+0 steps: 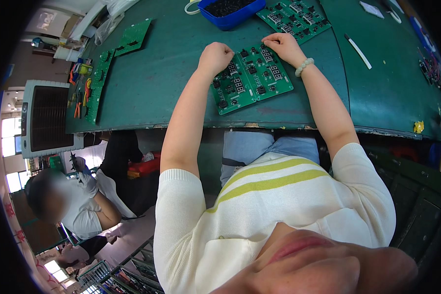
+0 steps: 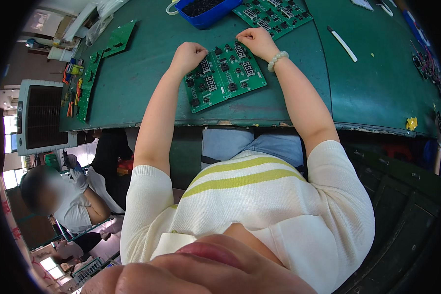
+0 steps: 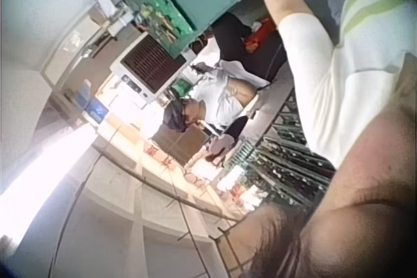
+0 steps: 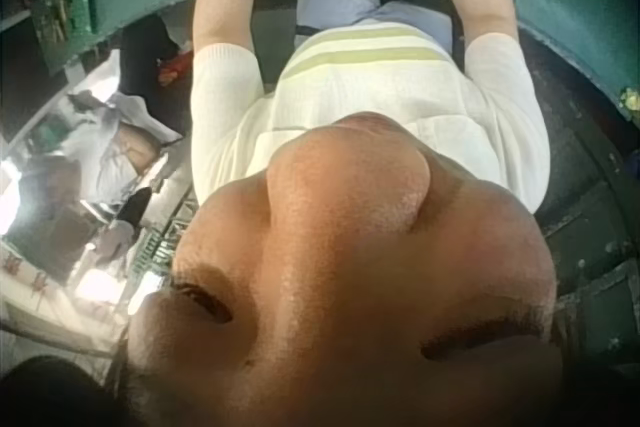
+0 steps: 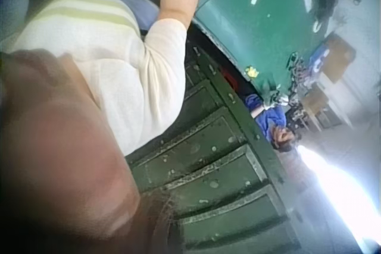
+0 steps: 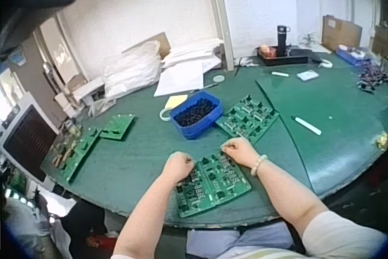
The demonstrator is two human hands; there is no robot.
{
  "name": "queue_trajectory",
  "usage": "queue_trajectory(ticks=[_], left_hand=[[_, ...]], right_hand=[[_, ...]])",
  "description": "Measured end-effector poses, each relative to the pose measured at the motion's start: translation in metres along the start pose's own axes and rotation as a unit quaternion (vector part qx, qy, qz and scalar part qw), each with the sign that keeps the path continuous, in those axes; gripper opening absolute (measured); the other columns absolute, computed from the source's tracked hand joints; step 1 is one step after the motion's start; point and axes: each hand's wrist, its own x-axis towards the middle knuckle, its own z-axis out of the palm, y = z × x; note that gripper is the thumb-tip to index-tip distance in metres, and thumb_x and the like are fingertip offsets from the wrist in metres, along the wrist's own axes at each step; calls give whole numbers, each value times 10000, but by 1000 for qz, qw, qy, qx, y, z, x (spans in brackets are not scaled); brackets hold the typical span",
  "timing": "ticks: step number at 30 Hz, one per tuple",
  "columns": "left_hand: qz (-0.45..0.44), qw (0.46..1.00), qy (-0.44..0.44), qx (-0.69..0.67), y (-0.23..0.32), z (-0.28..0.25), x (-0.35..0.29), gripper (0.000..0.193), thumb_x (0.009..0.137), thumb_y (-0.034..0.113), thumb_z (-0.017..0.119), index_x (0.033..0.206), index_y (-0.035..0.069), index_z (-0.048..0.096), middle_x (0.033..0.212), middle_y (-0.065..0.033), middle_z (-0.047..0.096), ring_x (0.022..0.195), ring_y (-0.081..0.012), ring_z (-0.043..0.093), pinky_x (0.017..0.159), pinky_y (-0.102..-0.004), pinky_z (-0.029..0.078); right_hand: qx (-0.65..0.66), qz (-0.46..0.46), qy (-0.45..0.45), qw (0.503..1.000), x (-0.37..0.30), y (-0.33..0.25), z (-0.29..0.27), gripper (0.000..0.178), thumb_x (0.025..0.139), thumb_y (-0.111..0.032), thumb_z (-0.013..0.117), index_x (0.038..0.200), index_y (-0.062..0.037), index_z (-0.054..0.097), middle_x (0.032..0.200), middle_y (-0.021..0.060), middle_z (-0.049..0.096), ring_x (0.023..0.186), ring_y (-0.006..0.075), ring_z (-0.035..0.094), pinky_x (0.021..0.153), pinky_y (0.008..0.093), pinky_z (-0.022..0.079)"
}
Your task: Insert small electronic components into designated slots on a printed circuit board.
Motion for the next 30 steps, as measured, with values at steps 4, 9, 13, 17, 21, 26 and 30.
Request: queue_trajectory(ticks=[4, 9, 13, 17, 21, 26, 30], left_hand=[[5, 1000, 9, -6, -2, 2, -2, 206, 761, 205, 631, 890, 55, 688, 810, -134, 658, 743, -248, 628, 691, -340, 492], [4, 999, 39, -17, -1, 3, 0, 215, 741, 208, 657, 880, 47, 688, 760, -111, 650, 695, -212, 617, 649, -321, 485], [8, 999, 34, -18, -4, 1, 2, 207, 734, 205, 664, 862, 45, 690, 745, -104, 650, 665, -204, 611, 629, -319, 482], [11, 1000, 20, -11, -3, 2, 3, 154, 720, 172, 657, 813, 55, 696, 791, -138, 656, 756, -266, 629, 712, -354, 500], [19, 998, 37, 45, 7, 3, 1, 142, 700, 160, 662, 803, 70, 701, 814, -142, 657, 774, -275, 633, 721, -361, 504], [-87, 974, 75, -197, 0, -6, -2, 188, 752, 152, 586, 826, 1, 669, 629, -95, 572, 588, -198, 543, 529, -300, 438], [-176, 711, 13, -681, -8, -22, -6, 316, 828, 92, 409, 1064, -97, 502, 705, -54, 434, 535, -114, 355, 437, -209, 277]], right_hand=[[1, -5, 10, 1000, 0, 2, 1, 188, 790, -189, 638, 902, -43, 679, 766, 63, 663, 691, 124, 603, 656, 257, 480], [-68, -25, 32, 997, -3, -3, 1, 183, 773, -185, 644, 896, -54, 680, 777, 84, 660, 688, 168, 608, 667, 285, 490], [-95, -12, 42, 994, -6, -14, -2, 181, 760, -180, 648, 885, -53, 681, 787, 94, 660, 709, 184, 618, 672, 299, 493], [-131, -29, 9, 991, -2, -10, -3, 172, 754, -172, 648, 866, -48, 683, 790, 112, 657, 723, 220, 627, 683, 318, 497], [-182, -82, 4, 980, 3, -3, -3, 164, 752, -170, 647, 849, -43, 684, 810, 124, 657, 743, 250, 630, 709, 330, 500], [120, 13, 15, 993, -2, 13, -9, 209, 804, -178, 604, 921, -14, 659, 661, 61, 582, 562, 160, 519, 554, 277, 441], [476, 144, -5, 868, -3, 8, -21, 246, 874, -110, 504, 1052, 46, 571, 727, 30, 506, 581, 86, 411, 476, 210, 341]])
